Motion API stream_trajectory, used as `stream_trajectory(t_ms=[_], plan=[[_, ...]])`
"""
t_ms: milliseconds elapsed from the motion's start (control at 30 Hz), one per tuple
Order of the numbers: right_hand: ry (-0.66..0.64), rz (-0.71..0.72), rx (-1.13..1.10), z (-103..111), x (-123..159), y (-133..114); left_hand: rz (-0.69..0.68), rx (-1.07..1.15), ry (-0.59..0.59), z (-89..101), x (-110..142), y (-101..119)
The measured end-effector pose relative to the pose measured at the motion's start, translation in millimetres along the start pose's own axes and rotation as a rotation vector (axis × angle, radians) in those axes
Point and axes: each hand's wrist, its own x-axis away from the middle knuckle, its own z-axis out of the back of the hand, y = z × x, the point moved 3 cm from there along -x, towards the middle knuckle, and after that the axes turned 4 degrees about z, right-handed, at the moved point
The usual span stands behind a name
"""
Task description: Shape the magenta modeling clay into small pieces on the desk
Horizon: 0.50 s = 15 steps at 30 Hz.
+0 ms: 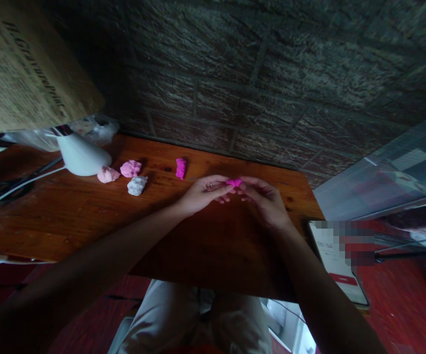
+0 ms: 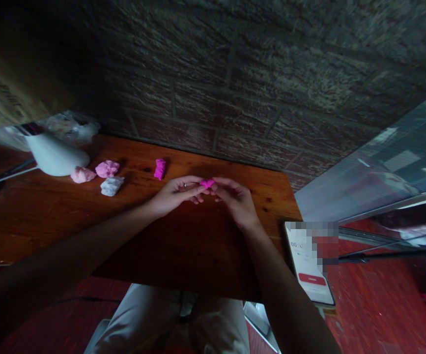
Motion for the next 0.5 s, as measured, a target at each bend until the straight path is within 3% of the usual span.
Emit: stream_trajectory(t_ms=[367,500], plan=[[-0.013,0.035,0.07,-3.7,0.4,-0.7,-0.014,-0.033,-0.022,0.0,-0.6,-0.1],[0.004,0.032,0.014,-3.1,-0.3,-0.4,0.041,0.034,0.009,-1.6,-0.5,-1.7]])
